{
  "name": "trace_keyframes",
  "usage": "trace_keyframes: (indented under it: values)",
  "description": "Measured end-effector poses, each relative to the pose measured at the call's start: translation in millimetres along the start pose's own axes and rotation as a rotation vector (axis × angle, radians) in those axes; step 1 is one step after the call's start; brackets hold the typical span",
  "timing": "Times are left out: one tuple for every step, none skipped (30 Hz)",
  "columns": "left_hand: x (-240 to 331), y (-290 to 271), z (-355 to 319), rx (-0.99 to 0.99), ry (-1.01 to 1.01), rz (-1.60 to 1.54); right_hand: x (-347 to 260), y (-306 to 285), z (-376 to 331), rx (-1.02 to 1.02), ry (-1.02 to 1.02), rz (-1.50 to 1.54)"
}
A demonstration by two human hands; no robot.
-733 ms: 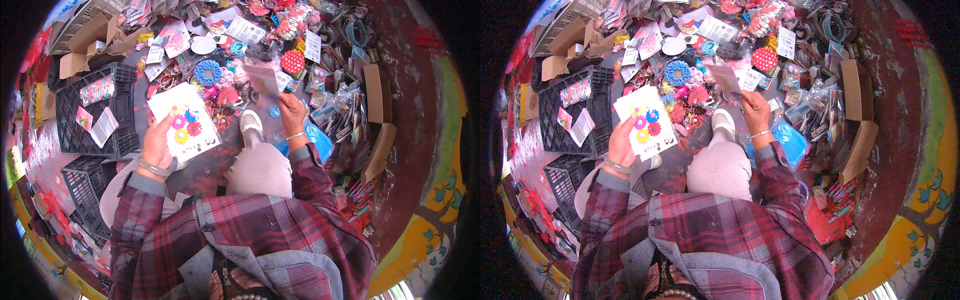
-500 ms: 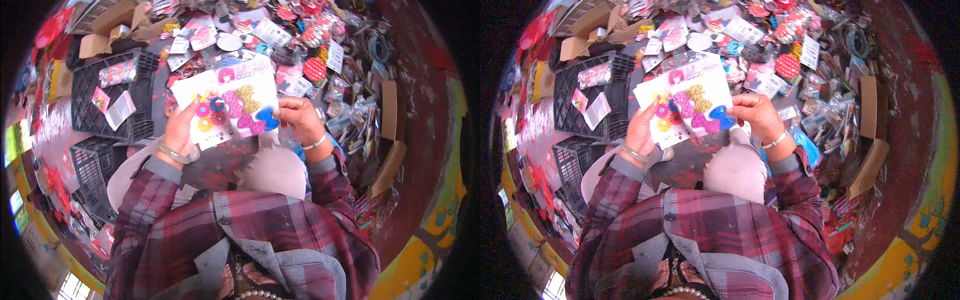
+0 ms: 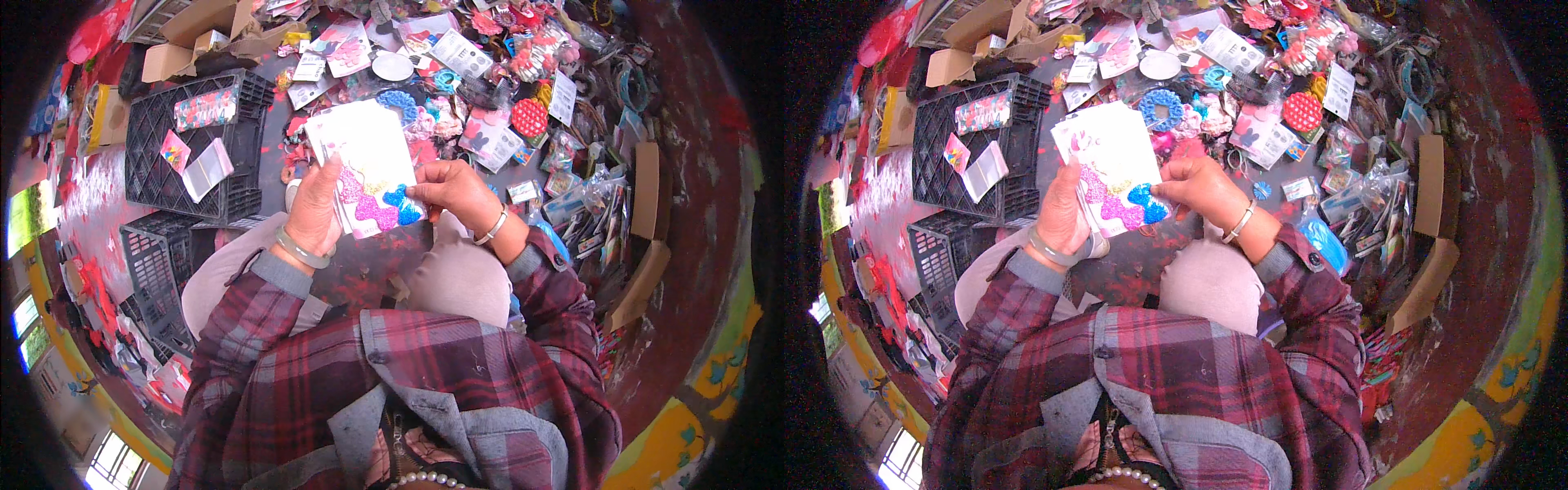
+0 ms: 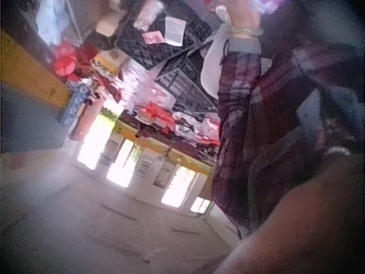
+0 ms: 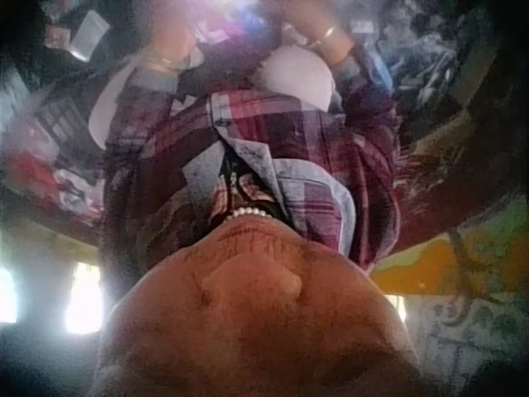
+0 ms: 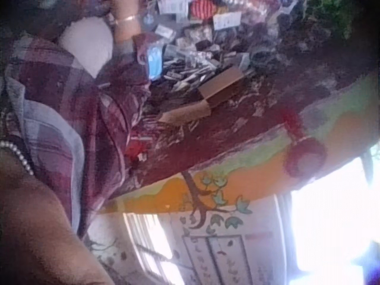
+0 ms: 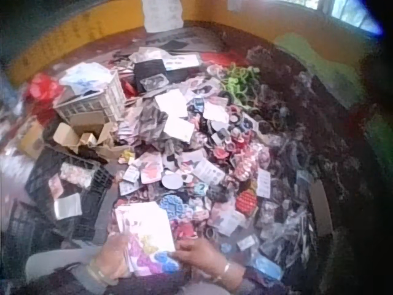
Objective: The person wipes the exterior of a black plastic crate with a damp grey cloth, سپس sorts through various small packaged items on the floor and places them into the cleaned crate.
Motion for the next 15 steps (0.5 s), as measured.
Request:
trace_keyframes:
  values:
    - [-3.6,-2.7,0.3,0.005,0.011,0.077,-0.7,1.0,-0.1,-0.005,0.003,0.003]
    - [-4.9,-5.2,0.1,0.021,0.003,0.117,-1.8,2.1,-0.4,-0.01,0.006,0.007]
    - [-6.8,-6.1,0.6,0.03,-0.009,0.151,-2.0,0.8,-1.6,-0.007,0.012,0.007]
    - [-8.1,-7.3,1.0,0.04,-0.022,0.185,-2.0,0.9,-1.5,-0.02,0.008,-0.012]
    - [-7.2,-8.9,0.6,0.058,-0.006,0.166,-4.6,-0.2,-1.4,-0.026,-0.02,0.008]
    - [-6.4,-10.7,0.9,0.075,0.008,0.145,-7.8,-3.4,-1.3,-0.029,-0.048,0.024]
    - [-5.5,-12.9,1.6,0.093,0.024,0.124,-10.5,-8.5,-0.4,-0.034,-0.077,0.04]
    - [-4.8,-15.6,2.8,0.105,0.029,0.113,-6.8,-22.2,7.1,0.039,-0.094,0.123]
    - [-2.3,-18.2,2.9,0.118,0.036,0.105,14.0,-45.6,25.8,0.177,-0.17,0.165]
    - [-0.5,-21.2,3.7,0.134,0.043,0.098,41.1,-75.2,44.6,0.377,-0.092,0.251]
    - [0.4,-21.5,5.0,0.144,0.051,0.095,82.6,-113.8,68.8,0.488,-0.099,0.325]
    - [0.3,-19.1,4.6,0.117,0.053,0.073,114.4,-146.4,83.5,0.681,-0.042,0.238]
    - [-0.3,-17.4,4.2,0.122,0.038,0.072,152.7,-179.4,98.2,0.794,0.077,0.2]
    - [-2.9,-15.0,6.0,0.117,0.012,0.069,195.9,-217.3,114.3,0.807,0.231,0.017]
    - [-4.2,-15.3,6.1,0.128,-0.004,0.07,217.5,-236.5,123.4,0.883,0.249,-0.198]
Point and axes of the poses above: each hand's wrist, its own z-axis towards the middle knuckle, its own y-axis out of the palm, x = y × z, the point moved 5 cm from there along z, towards the middle knuckle, and after that the axes turned 5 degrees about x, right-handed, at the moved point
